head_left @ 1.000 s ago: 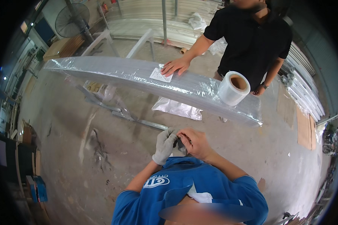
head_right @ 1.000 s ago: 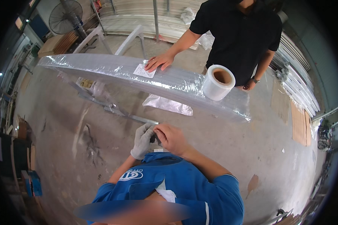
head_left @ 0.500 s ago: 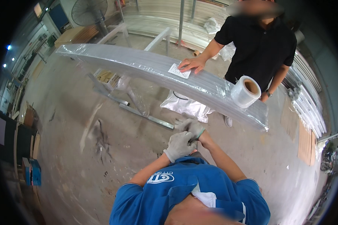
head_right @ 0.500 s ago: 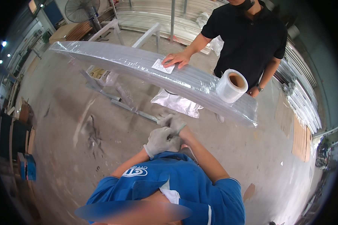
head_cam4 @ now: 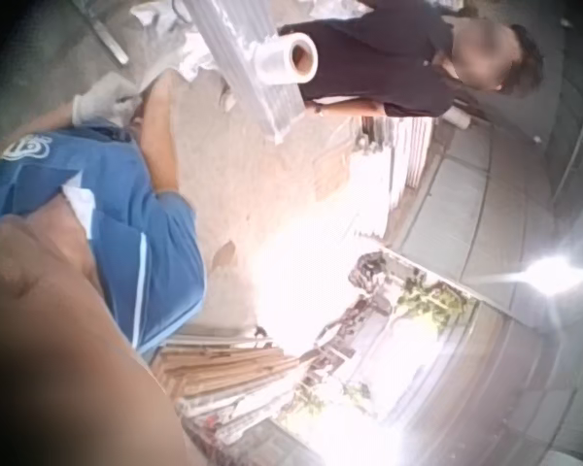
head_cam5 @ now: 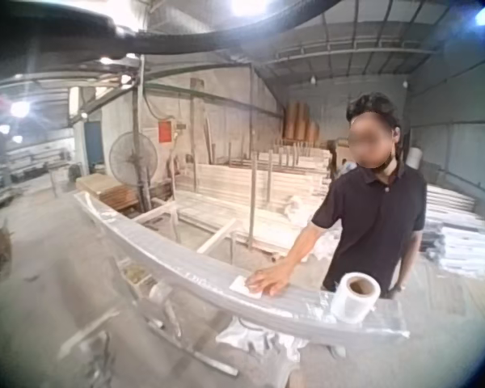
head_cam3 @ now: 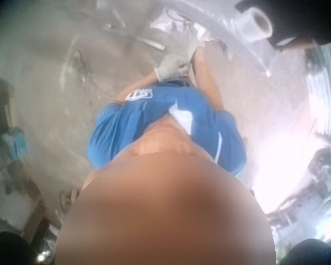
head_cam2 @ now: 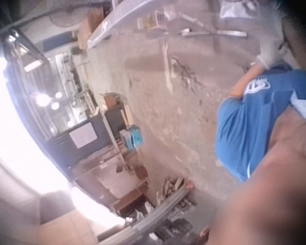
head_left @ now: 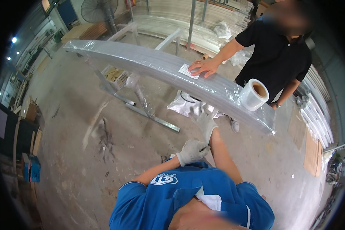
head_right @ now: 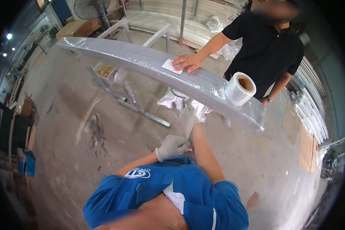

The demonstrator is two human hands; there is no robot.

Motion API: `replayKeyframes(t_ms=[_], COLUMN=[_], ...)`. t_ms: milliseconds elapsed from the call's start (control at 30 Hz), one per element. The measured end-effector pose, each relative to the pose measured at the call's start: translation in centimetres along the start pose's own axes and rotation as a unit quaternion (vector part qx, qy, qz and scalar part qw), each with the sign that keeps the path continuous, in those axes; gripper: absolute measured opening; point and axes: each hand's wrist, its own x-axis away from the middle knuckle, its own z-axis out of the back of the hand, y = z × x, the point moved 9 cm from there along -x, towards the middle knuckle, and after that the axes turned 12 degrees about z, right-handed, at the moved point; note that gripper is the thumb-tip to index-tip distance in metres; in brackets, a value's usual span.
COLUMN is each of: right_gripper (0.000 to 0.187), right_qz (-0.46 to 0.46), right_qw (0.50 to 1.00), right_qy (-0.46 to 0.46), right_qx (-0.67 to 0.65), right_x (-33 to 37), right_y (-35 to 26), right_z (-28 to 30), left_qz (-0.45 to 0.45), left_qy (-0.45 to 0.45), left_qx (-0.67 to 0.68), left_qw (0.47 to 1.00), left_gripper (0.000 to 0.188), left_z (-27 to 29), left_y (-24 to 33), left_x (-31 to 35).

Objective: The person reviews documents on a clipboard, tears off a small label, and applies it to a long wrapped item. They then place several small wooden pieces onto the wrapped item and secure them with clear packing tape.

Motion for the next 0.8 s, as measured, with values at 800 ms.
replayKeyframes(t_ms=[800], right_gripper=[0.043], right_qz=[-0.001], right_qw=[0.475], right_qy=[0.443], right_qx=[-0.761], right_x=[0.0], right_y=[-4.4], right_z=[-6.3], left_qz=[-0.006], left_qy=[-0.038], left_qx=[-0.028], left_qw=[0.999], left_gripper=[0.023], left_z=[-2.0], left_y=[-1.8], left_x=[-3.7])
